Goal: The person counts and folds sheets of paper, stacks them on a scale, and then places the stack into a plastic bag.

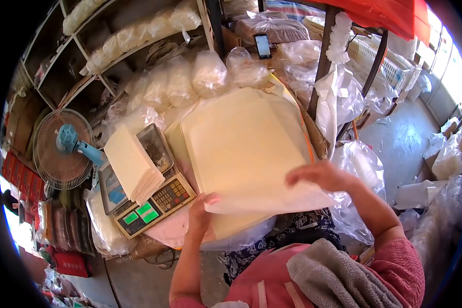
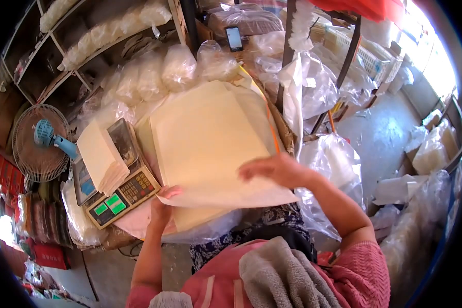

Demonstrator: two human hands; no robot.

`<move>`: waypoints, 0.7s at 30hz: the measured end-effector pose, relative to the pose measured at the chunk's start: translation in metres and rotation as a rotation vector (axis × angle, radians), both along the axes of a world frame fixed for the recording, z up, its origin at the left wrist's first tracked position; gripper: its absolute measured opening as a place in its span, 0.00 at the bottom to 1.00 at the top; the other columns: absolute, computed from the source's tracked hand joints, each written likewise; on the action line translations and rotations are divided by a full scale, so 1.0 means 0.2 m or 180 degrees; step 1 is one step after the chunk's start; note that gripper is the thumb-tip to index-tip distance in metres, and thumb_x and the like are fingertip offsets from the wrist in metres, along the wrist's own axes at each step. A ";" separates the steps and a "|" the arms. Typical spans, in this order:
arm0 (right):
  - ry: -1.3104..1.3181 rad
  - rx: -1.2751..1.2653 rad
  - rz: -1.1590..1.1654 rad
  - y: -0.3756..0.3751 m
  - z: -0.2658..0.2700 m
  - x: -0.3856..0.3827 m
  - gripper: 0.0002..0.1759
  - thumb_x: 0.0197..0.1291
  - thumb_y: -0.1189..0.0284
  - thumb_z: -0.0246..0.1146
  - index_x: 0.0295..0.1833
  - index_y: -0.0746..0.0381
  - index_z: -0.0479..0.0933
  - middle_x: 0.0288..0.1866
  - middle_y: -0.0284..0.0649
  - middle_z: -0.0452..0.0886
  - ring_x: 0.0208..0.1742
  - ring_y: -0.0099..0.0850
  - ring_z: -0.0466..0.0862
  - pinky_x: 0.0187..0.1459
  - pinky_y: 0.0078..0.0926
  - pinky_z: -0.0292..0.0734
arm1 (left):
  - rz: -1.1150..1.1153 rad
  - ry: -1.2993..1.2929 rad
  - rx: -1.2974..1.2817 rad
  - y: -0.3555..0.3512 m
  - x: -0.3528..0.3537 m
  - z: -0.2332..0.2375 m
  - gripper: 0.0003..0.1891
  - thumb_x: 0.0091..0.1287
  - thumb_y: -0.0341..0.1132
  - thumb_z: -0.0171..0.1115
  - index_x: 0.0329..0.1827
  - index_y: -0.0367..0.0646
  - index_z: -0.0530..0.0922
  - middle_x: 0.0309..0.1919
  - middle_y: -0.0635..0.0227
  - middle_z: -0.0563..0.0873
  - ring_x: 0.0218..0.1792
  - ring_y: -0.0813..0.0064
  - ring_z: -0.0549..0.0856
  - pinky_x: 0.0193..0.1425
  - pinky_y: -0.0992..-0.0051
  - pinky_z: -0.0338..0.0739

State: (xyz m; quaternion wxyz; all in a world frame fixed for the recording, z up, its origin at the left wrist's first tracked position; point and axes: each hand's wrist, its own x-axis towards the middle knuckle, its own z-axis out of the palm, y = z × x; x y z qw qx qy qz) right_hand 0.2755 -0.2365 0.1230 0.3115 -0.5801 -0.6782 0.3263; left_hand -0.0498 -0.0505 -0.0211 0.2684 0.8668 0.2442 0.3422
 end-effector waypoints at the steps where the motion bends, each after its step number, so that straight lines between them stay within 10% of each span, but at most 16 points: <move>1: -0.0352 0.0184 -0.0351 0.00 -0.07 0.10 0.15 0.61 0.73 0.59 0.54 0.61 0.78 0.53 0.42 0.82 0.54 0.35 0.82 0.56 0.30 0.74 | 0.0043 -0.0095 -0.0141 0.00 -0.02 -0.02 0.09 0.61 0.20 0.56 0.40 0.42 0.82 0.39 0.65 0.87 0.46 0.68 0.86 0.59 0.70 0.73; 4: -0.0550 0.0951 0.0113 -0.01 -0.25 0.29 0.18 0.60 0.71 0.62 0.56 0.60 0.77 0.50 0.42 0.83 0.50 0.36 0.83 0.52 0.29 0.74 | 0.0613 0.0017 -0.1095 -0.06 -0.03 0.08 0.10 0.62 0.24 0.61 0.45 0.38 0.82 0.39 0.65 0.88 0.44 0.72 0.85 0.54 0.73 0.75; 9: -0.0236 0.0135 -0.1213 0.05 -0.46 0.25 0.19 0.58 0.62 0.66 0.47 0.65 0.77 0.39 0.47 0.84 0.38 0.41 0.82 0.41 0.35 0.75 | 0.1146 -0.0099 -0.1124 -0.06 0.00 0.06 0.08 0.62 0.30 0.64 0.40 0.34 0.81 0.31 0.56 0.87 0.33 0.68 0.86 0.37 0.72 0.76; 14: 0.0340 0.0218 -0.2113 0.35 -0.57 0.21 0.19 0.56 0.61 0.66 0.40 0.67 0.75 0.30 0.48 0.81 0.31 0.43 0.79 0.33 0.38 0.72 | 0.1525 -0.0515 -0.1779 0.05 0.15 0.09 0.22 0.62 0.33 0.64 0.59 0.39 0.71 0.48 0.52 0.82 0.47 0.66 0.82 0.49 0.74 0.74; 17: -0.0454 0.0145 -0.2526 0.47 -0.64 0.19 0.18 0.56 0.62 0.65 0.42 0.67 0.75 0.32 0.52 0.80 0.33 0.46 0.79 0.35 0.38 0.73 | 0.1857 0.0725 0.1099 0.09 0.23 0.09 0.28 0.61 0.37 0.66 0.64 0.42 0.68 0.58 0.50 0.75 0.56 0.57 0.77 0.58 0.64 0.71; 21: -0.0502 0.0079 -0.2513 0.49 -0.63 0.17 0.20 0.56 0.63 0.64 0.46 0.67 0.74 0.37 0.55 0.79 0.40 0.48 0.81 0.41 0.40 0.74 | 0.0797 0.1866 0.0682 -0.02 0.33 0.12 0.33 0.62 0.51 0.61 0.68 0.48 0.66 0.70 0.52 0.63 0.71 0.52 0.61 0.69 0.50 0.58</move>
